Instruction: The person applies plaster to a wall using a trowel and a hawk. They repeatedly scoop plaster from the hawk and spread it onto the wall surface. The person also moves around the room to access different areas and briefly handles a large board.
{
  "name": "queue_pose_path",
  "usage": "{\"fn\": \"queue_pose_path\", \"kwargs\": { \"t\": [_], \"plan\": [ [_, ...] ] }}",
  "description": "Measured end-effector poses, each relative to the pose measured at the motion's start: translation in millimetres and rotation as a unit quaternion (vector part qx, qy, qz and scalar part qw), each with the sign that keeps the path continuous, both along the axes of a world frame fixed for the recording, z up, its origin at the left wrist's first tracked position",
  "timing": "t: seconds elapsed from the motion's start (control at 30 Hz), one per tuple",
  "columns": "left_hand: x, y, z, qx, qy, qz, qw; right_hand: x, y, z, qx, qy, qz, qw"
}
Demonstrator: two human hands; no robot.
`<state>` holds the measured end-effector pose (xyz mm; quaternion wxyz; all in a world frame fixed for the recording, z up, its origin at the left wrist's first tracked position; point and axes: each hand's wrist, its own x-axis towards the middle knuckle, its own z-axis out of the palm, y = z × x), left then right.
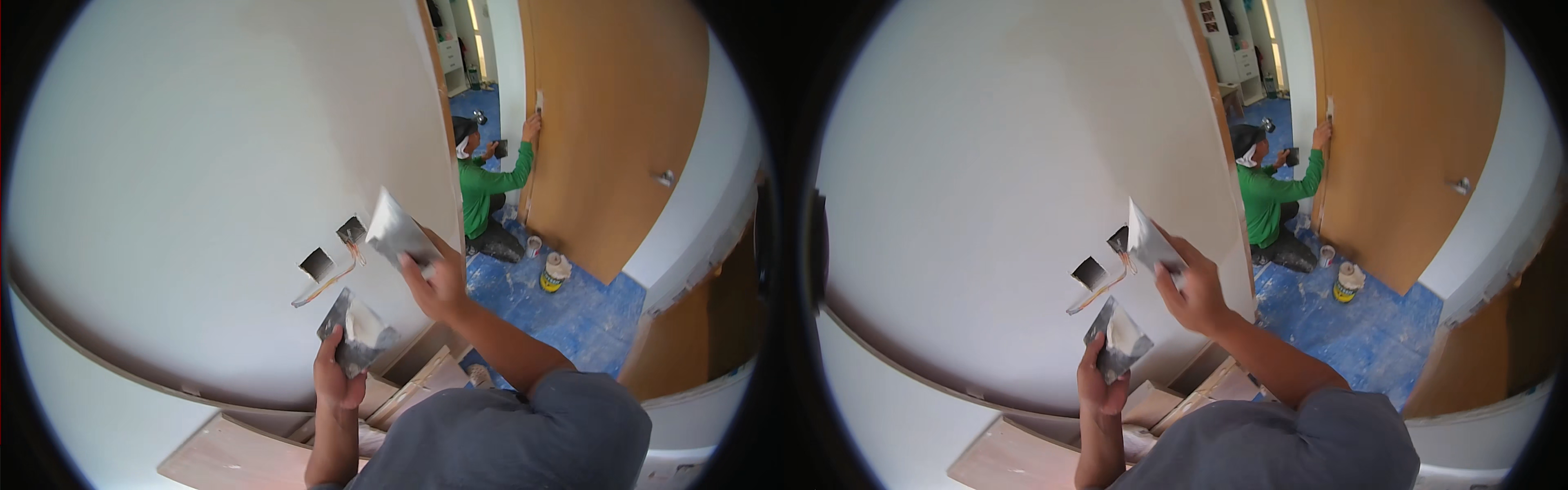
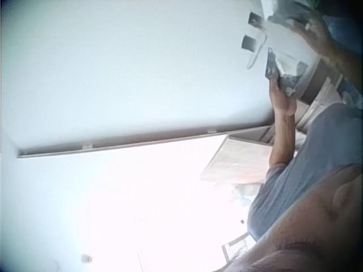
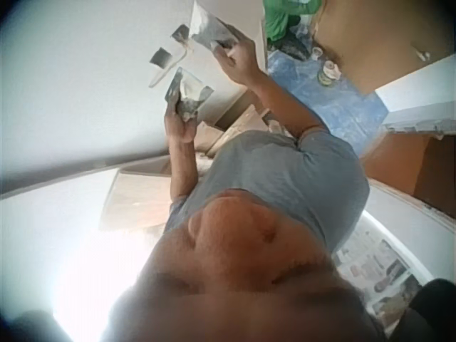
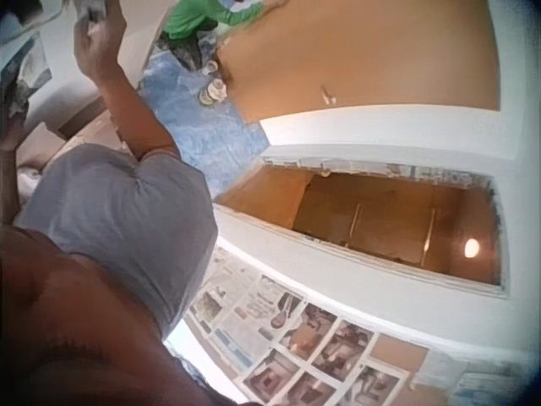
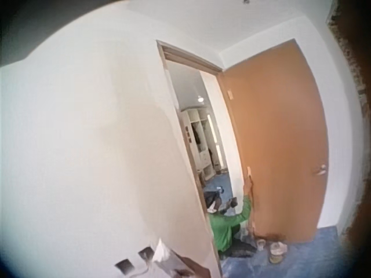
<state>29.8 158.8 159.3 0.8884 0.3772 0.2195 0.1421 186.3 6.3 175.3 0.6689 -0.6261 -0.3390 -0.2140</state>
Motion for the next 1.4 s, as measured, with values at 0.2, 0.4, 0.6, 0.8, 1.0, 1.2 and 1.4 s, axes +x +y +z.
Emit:
{"fn": "queue_pose_path", "kwargs": {
  "t": [0.2, 0.4, 0.6, 0.8, 1.0, 1.2, 1.4],
  "plan": [
    [26.9, -11.0, 12.4, -0.056, -0.058, -0.092, 0.992, -34.4, -50.9, 2.0, -0.056, -0.322, 0.071, 0.942],
    [24.5, -15.3, 40.9, -0.010, -0.074, -0.099, 0.992, 4.8, -85.0, 11.9, -0.406, -0.311, -0.003, 0.859],
    [25.2, 2.3, 75.8, 0.131, -0.138, -0.052, 0.980, 37.6, -107.5, 71.9, -0.395, -0.397, -0.026, 0.828],
    [18.7, 13.1, 118.6, 0.190, -0.110, -0.143, 0.965, 14.8, -80.9, 149.8, -0.380, -0.542, 0.048, 0.748],
    [14.9, 25.9, 132.4, 0.201, -0.106, -0.122, 0.966, 23.5, -64.2, 157.5, -0.408, -0.538, 0.100, 0.731],
    [0.3, 55.8, 113.0, 0.184, -0.122, -0.035, 0.975, 110.6, -65.1, 162.1, -0.319, -0.376, -0.019, 0.870],
    [-12.3, 42.3, 64.2, 0.146, -0.093, -0.030, 0.985, 207.9, -34.6, 201.0, -0.131, -0.163, -0.262, 0.942]
  ]
}}
